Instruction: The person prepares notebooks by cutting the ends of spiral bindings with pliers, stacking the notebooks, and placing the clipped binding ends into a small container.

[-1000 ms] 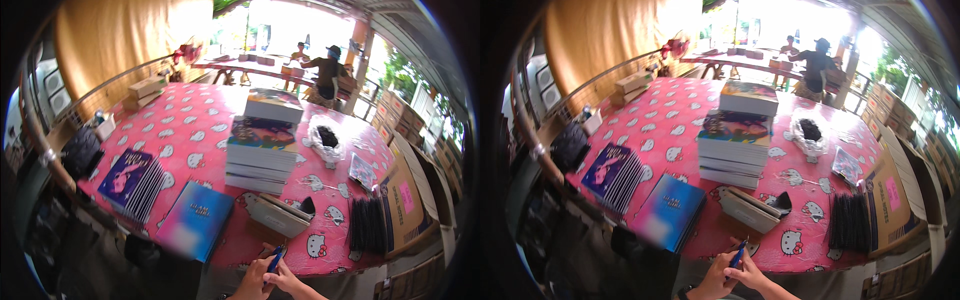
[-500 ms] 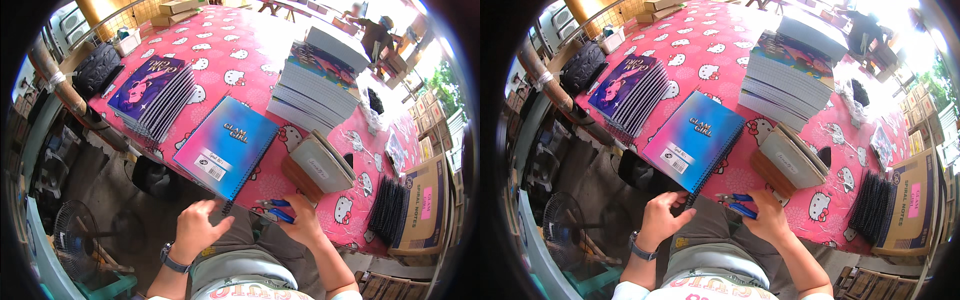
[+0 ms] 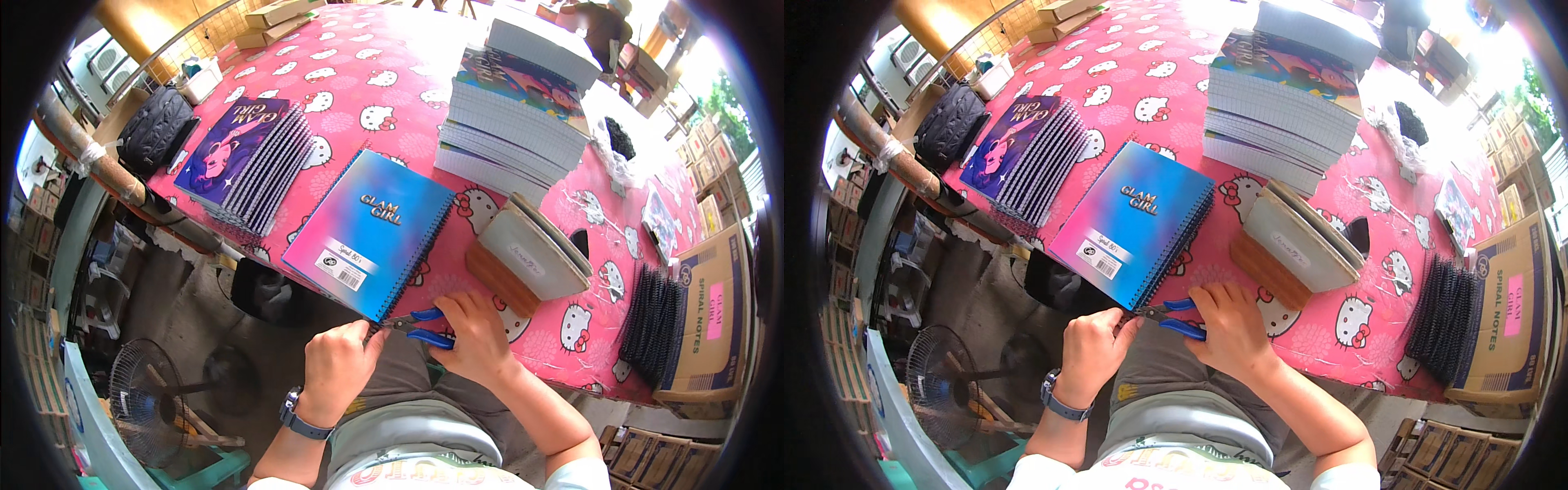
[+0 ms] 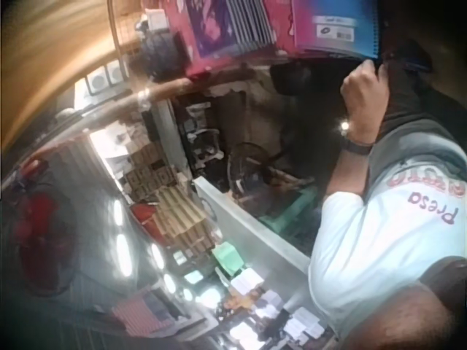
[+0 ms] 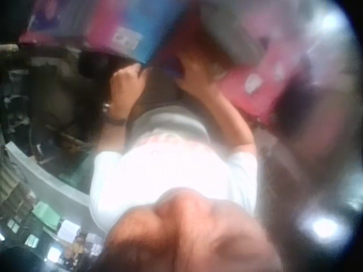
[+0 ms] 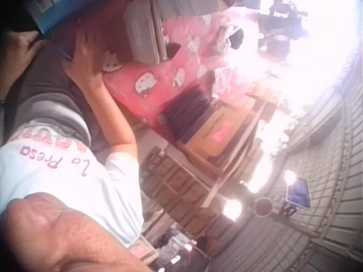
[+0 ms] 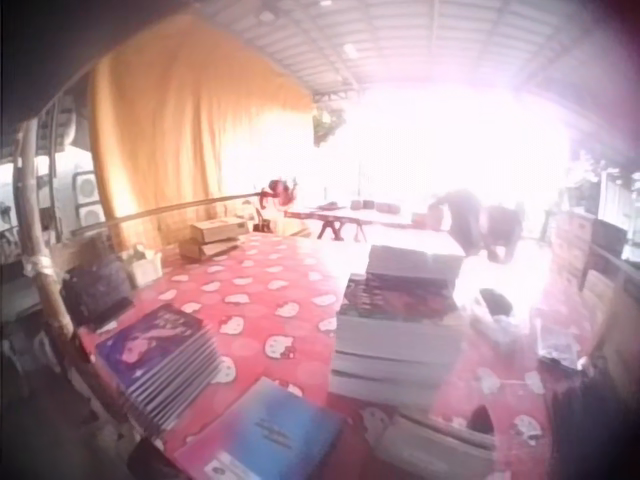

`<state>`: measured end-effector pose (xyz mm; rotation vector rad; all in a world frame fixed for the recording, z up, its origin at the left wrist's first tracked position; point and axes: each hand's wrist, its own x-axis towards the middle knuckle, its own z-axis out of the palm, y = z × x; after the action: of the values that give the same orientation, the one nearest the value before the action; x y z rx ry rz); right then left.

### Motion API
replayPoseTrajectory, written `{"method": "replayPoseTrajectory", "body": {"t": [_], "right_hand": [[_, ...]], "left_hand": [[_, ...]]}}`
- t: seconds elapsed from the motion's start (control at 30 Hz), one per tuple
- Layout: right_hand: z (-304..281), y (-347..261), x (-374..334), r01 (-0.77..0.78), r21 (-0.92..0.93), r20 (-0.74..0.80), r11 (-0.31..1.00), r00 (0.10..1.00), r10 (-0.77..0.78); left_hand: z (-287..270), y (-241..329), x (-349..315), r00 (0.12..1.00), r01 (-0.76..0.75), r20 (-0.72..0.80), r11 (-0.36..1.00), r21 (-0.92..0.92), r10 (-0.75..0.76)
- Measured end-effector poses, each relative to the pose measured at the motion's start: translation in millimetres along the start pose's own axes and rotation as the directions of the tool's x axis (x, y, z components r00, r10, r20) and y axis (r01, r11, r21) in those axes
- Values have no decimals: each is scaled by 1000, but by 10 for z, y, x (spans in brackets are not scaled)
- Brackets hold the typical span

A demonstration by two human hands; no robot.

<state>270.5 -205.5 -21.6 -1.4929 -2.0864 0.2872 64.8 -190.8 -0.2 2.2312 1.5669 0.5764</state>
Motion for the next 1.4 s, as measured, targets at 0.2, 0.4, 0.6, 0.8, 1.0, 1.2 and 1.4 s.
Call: {"method": "replayPoseTrajectory", "body": {"t": [0.2, 0.4, 0.6, 0.8, 1.0, 1.2, 1.4], "right_hand": [[-26, -42, 33, 24, -47, -5, 999, 1000, -25], [92, 73, -29, 2, -6, 6, 1000, 1000, -2], [-67, 44, 37, 74, -180, 8, 981, 997, -74], [95, 77, -10, 12, -64, 116, 998, 993, -5], [-32, 101, 6, 30, -112, 98, 993, 995, -19], [40, 58, 57, 106, -193, 90, 976, 992, -90], [73, 127, -10, -9, -120, 241, 993, 970, 38]], "left_hand": [[27, -19, 8, 1000, -4, 2, 1000, -3, 4], [17, -31, 21, 1000, 14, 25, 1000, -26, -14], [19, -75, 7, 999, 26, 43, 992, -121, -21], [25, -70, 18, 999, 36, 36, 989, -142, -31], [79, -171, -24, 997, 77, 38, 978, -196, -70], [141, -150, -37, 995, 95, 38, 973, -209, -89], [169, -201, -49, 987, 162, 38, 937, -309, -158]]}}
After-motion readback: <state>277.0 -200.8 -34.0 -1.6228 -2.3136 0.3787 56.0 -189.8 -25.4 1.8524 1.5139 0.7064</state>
